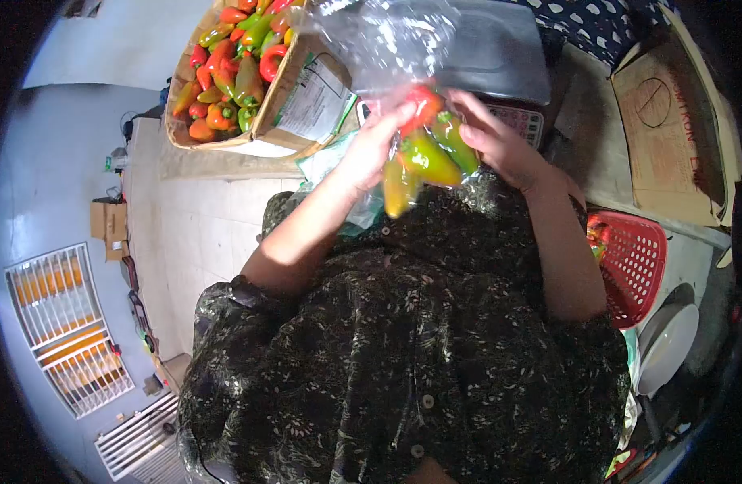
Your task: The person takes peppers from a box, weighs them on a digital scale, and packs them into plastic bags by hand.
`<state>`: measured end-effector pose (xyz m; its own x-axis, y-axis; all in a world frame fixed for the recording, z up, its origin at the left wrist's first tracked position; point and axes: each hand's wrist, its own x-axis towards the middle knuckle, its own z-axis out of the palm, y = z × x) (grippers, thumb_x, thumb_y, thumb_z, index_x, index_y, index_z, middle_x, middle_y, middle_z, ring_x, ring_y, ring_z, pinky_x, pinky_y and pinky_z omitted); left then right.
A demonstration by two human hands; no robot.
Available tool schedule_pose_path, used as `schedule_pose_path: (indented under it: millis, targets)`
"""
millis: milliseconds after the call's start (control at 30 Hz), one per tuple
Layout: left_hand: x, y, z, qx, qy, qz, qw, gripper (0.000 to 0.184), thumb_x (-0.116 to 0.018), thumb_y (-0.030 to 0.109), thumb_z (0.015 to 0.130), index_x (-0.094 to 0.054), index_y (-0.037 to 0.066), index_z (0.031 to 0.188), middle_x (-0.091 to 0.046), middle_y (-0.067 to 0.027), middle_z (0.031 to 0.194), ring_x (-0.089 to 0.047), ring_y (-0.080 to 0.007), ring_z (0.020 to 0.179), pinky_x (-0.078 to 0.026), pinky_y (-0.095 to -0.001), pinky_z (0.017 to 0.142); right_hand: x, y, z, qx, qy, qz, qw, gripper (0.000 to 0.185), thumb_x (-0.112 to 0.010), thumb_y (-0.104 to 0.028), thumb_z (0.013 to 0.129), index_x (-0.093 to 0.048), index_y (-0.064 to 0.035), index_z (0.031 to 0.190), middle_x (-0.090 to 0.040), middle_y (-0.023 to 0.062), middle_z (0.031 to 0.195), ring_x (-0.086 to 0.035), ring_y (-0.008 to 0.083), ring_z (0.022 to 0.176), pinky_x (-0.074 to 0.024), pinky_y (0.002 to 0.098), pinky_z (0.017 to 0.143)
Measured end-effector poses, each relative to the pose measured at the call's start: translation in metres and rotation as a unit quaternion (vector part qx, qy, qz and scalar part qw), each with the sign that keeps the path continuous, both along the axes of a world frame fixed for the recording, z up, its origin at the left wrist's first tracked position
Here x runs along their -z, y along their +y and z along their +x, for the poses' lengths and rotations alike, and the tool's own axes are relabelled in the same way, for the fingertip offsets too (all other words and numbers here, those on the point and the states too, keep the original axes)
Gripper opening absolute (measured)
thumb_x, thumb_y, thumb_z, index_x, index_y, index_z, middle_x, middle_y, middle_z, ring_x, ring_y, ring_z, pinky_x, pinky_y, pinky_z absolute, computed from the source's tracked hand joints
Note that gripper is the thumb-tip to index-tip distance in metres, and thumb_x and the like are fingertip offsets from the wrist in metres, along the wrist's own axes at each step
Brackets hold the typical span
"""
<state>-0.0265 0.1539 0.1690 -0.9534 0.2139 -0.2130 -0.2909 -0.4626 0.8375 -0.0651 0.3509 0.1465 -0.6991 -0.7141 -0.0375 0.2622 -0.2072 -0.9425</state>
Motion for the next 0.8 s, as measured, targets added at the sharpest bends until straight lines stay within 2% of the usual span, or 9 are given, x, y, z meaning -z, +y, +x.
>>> schedule_pose_path:
  millis: [67, 167, 267, 300, 400, 500, 600, 633, 800]
  targets:
    - [-0.020, 0.003, -0.002, -0.012, 0.069, -0.037, 0.997, 0.045, -0.055, 0.023, 0.090, -0.041, 0.004, 0.129, -0.053, -0.0085, 0.119, -0.051, -0.0174, 0.109, -0.041, -0.0323, 0.094, -0.021, -0.001, 0.016, -0.084, -0.190, -0.094, 0.974, 0.064, -0.059, -0.034, 0.086, -0.030, -0.0101, 0.138, -0.044, 0.0119, 0.131, -0.044, 0.0273, 0.120, -0.0404, 0.0488, 0.094]
    - [-0.030, 0.002, -0.002, -0.049, 0.154, -0.138, 0.977, 0.045, -0.058, 0.016, 0.088, -0.041, 0.004, 0.127, -0.054, -0.0088, 0.117, -0.051, -0.0171, 0.109, -0.041, -0.0325, 0.095, 0.001, -0.008, 0.018, -0.116, -0.295, -0.201, 0.927, 0.068, -0.063, -0.035, 0.083, -0.031, -0.0103, 0.138, -0.043, 0.0116, 0.133, -0.044, 0.0290, 0.121, -0.0404, 0.0557, 0.093]
    - [-0.039, -0.002, -0.002, -0.025, 0.214, -0.157, 0.964, 0.044, -0.062, 0.011, 0.085, -0.042, 0.003, 0.123, -0.054, -0.0086, 0.116, -0.052, -0.0163, 0.107, -0.042, -0.0316, 0.093, 0.009, -0.012, 0.027, -0.103, -0.331, -0.252, 0.903, 0.073, -0.069, -0.033, 0.077, -0.034, -0.0089, 0.135, -0.045, 0.0120, 0.132, -0.043, 0.0309, 0.122, -0.0381, 0.0569, 0.096]
    - [-0.045, 0.000, 0.001, -0.043, 0.233, -0.159, 0.958, 0.036, -0.062, 0.006, 0.084, -0.045, 0.003, 0.115, -0.057, -0.0081, 0.109, -0.056, -0.0163, 0.100, -0.045, -0.0306, 0.089, 0.009, -0.012, 0.028, -0.108, -0.322, -0.249, 0.907, 0.074, -0.071, -0.032, 0.075, -0.035, -0.0086, 0.135, -0.045, 0.0120, 0.131, -0.043, 0.0309, 0.122, -0.0375, 0.0569, 0.097]
    - [-0.052, -0.001, -0.002, -0.022, 0.232, -0.194, 0.953, 0.025, -0.061, 0.006, 0.085, -0.048, 0.002, 0.106, -0.060, -0.0073, 0.101, -0.059, -0.0160, 0.091, -0.048, -0.0283, 0.083, 0.002, -0.012, 0.029, -0.114, -0.295, -0.236, 0.919, 0.077, -0.075, -0.029, 0.070, -0.037, -0.0078, 0.133, -0.047, 0.0120, 0.130, -0.043, 0.0306, 0.122, -0.0364, 0.0569, 0.098]
    - [-0.035, -0.004, -0.008, -0.094, 0.247, -0.252, 0.931, 0.014, -0.060, 0.006, 0.085, -0.051, 0.002, 0.096, -0.060, -0.0065, 0.093, -0.060, -0.0146, 0.085, -0.050, -0.0258, 0.076, -0.008, -0.010, 0.031, -0.112, -0.275, -0.214, 0.931, 0.076, -0.075, -0.028, 0.068, -0.039, -0.0071, 0.132, -0.048, 0.0125, 0.128, -0.045, 0.0299, 0.120, -0.0367, 0.0565, 0.098]
    - [-0.040, 0.008, -0.008, -0.084, 0.181, -0.089, 0.976, 0.008, -0.059, 0.006, 0.085, -0.053, 0.002, 0.089, -0.059, -0.0055, 0.090, -0.059, -0.0125, 0.083, -0.049, -0.0244, 0.072, -0.009, -0.011, 0.031, -0.135, -0.263, -0.202, 0.934, 0.073, -0.072, -0.028, 0.069, -0.040, -0.0055, 0.131, -0.050, 0.0131, 0.125, -0.050, 0.0290, 0.115, -0.0381, 0.0542, 0.097]
    - [-0.040, 0.013, -0.008, -0.115, 0.200, -0.135, 0.964, 0.007, -0.058, 0.006, 0.086, -0.052, 0.002, 0.088, -0.058, -0.0054, 0.088, -0.058, -0.0118, 0.082, -0.048, -0.0246, 0.072, -0.010, -0.009, 0.032, -0.144, -0.263, -0.201, 0.933, 0.071, -0.071, -0.028, 0.070, -0.040, -0.0048, 0.130, -0.051, 0.0133, 0.124, -0.051, 0.0287, 0.113, -0.0386, 0.0529, 0.097]
    - [-0.038, 0.008, -0.011, -0.044, 0.294, -0.331, 0.895, 0.029, -0.063, 0.017, 0.085, -0.046, 0.002, 0.103, -0.057, -0.0076, 0.091, -0.057, -0.0149, 0.084, -0.047, -0.0278, 0.076, -0.019, -0.006, 0.030, -0.150, -0.209, -0.128, 0.958, 0.060, -0.066, -0.024, 0.072, -0.046, -0.0017, 0.124, -0.057, 0.0125, 0.114, -0.055, 0.0255, 0.107, -0.0434, 0.0390, 0.094]
